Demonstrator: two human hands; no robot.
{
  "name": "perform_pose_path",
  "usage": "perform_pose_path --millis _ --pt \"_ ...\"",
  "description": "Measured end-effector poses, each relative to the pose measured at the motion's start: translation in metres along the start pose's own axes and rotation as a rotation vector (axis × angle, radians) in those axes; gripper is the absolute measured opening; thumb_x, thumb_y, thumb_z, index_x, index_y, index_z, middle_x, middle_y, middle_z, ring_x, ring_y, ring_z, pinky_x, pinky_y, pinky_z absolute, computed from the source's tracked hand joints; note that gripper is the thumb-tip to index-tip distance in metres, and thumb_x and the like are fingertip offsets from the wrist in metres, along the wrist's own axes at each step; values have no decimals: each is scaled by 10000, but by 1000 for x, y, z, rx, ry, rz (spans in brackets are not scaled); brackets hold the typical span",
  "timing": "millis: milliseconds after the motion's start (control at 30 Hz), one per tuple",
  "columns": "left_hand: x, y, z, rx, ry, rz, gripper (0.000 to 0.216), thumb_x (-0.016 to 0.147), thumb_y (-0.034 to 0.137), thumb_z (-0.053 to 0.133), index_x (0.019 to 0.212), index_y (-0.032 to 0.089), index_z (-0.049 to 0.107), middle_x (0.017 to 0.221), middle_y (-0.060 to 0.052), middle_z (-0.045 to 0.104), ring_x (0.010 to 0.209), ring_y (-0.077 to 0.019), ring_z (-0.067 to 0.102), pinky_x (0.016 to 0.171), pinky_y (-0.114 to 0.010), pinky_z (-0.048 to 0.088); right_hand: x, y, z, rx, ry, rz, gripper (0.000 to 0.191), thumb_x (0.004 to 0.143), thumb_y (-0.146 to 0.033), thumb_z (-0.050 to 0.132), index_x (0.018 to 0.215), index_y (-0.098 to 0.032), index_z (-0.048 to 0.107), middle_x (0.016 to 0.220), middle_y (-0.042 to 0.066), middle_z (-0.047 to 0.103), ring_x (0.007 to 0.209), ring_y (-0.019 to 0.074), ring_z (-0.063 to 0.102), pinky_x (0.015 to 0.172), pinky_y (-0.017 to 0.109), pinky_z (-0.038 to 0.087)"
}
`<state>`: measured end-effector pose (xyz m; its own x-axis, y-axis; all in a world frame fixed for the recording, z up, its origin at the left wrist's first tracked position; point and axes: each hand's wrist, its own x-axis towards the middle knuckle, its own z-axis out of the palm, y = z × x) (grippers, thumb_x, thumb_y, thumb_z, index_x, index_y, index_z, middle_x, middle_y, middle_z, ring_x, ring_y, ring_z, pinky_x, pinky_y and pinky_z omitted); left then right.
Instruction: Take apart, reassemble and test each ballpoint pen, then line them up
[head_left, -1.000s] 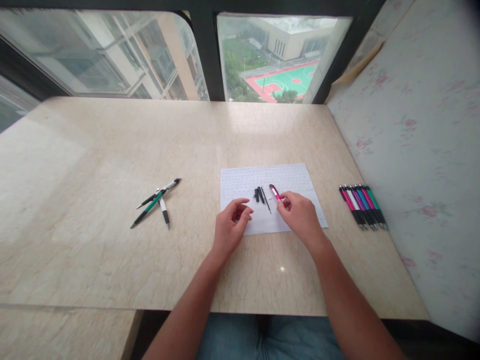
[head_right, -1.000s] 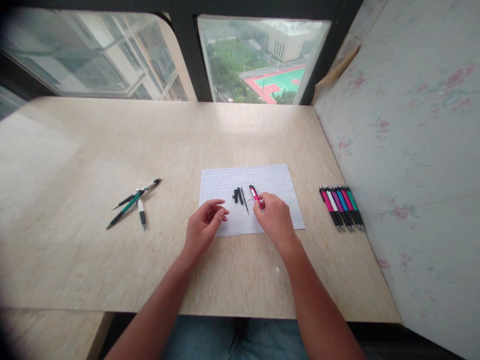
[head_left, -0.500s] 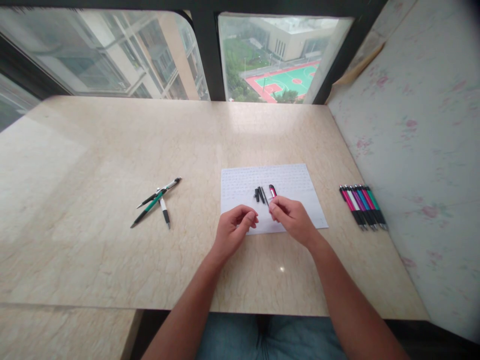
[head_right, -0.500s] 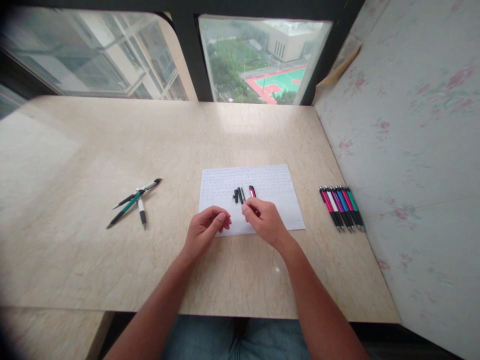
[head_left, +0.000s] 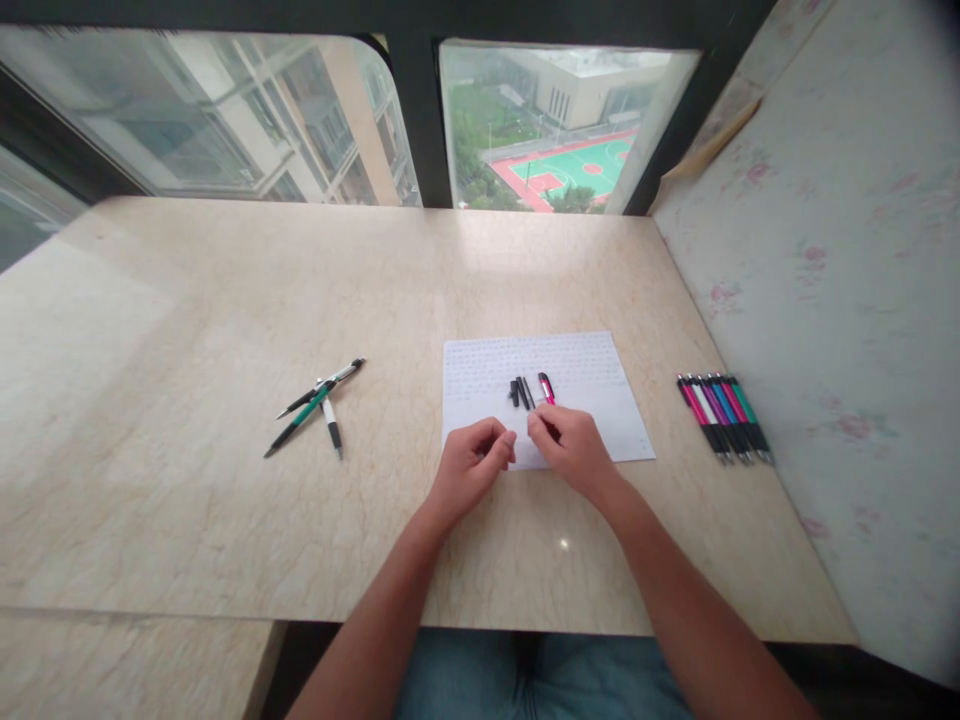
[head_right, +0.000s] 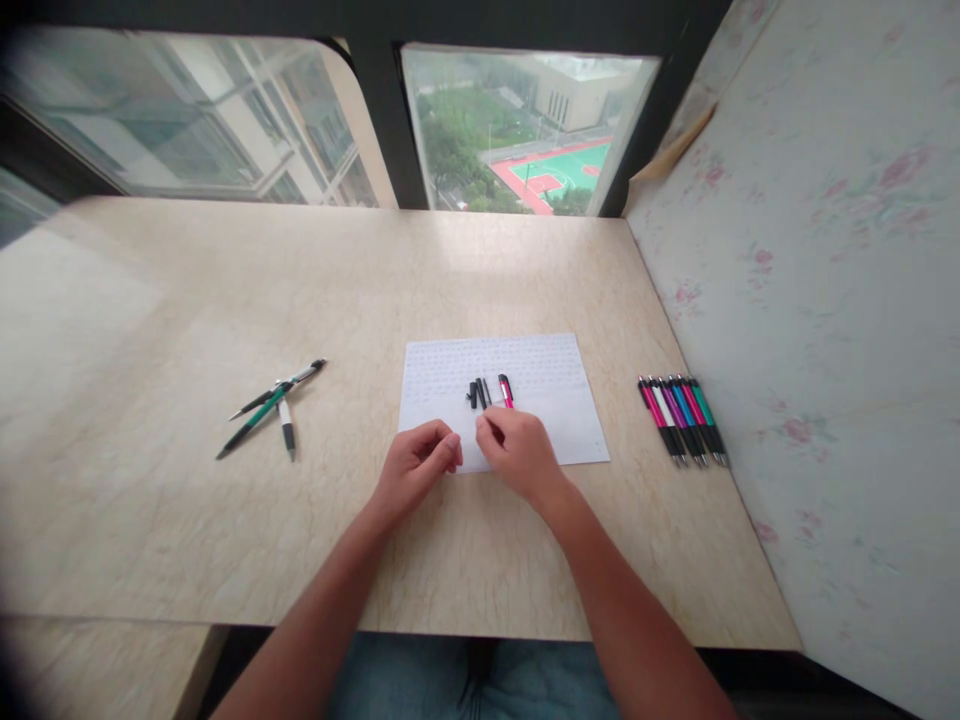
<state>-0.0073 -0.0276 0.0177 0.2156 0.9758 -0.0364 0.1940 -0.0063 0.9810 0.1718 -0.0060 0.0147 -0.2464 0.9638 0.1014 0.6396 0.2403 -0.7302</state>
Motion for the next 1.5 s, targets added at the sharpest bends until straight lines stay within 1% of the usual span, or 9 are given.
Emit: perform_pose_path --millis 100,300,433,567,733,900,1000,1133,1500 --pt "-1 0 0 2 2 7 349 913 419 563 678 167 616 614 -20 611 562 -124 549 558 -238 405 1 12 -4 -343 182 135 208 910 -356 511 805 -201 602 713 30 643 606 152 534 555 271 285" --pt "-1 1 0 18 -2 25 317 905 398 579 693 168 636 630 -23 618 571 -123 550 552 -234 408 2 21 -5 -595 130 237 135 882 -330 553 872 -201 589 803 65 675 581 153 537 514 287 201" --pt "0 2 0 -41 17 5 302 907 391 585 708 168 627 657 -27 633 593 -121 567 563 -230 424 3 20 -10 -542 182 256 121 866 -294 562 790 -203 584 768 46 669 594 155 545 528 284 241" --pt "2 0 1 -156 71 -26 225 901 384 608 850 167 643 769 -43 679 627 -120 596 592 -241 457 2 9 -10 -141 268 83 121 892 -289 563 819 -200 602 729 15 657 603 139 562 587 274 392" --pt "5 -3 2 -284 138 -37 231 857 380 678 954 173 647 826 -36 684 676 -126 620 639 -253 489 -4 -11 4 153 103 -205 103 921 -274 575 890 -191 628 749 12 640 607 119 553 581 253 442" --pt "7 -4 0 -282 241 -68 248 859 403 673 862 156 657 756 -36 689 637 -121 595 611 -246 461 -2 0 3 121 88 -267 131 954 -247 536 954 -192 654 833 32 667 664 132 570 630 269 469" --pt "9 -8 0 -362 258 -94 262 869 414 656 860 152 651 765 -44 699 614 -117 576 580 -244 438 4 17 -3 -70 240 -175 207 959 -173 478 1000 -181 681 918 67 682 775 170 608 743 318 492" --pt "11 -12 0 -422 237 -111 265 868 414 655 847 150 651 734 -39 686 615 -116 563 586 -244 430 9 33 -5 -303 191 -158 304 923 -96 467 1059 -206 715 1023 84 686 979 230 594 805 347 493" --pt "10 -12 0 -414 270 -120 293 860 443 663 846 152 640 707 -32 675 597 -112 554 589 -245 437 10 37 0 -430 138 -129 225 937 -147 528 1003 -217 731 965 60 692 956 217 574 753 310 475"
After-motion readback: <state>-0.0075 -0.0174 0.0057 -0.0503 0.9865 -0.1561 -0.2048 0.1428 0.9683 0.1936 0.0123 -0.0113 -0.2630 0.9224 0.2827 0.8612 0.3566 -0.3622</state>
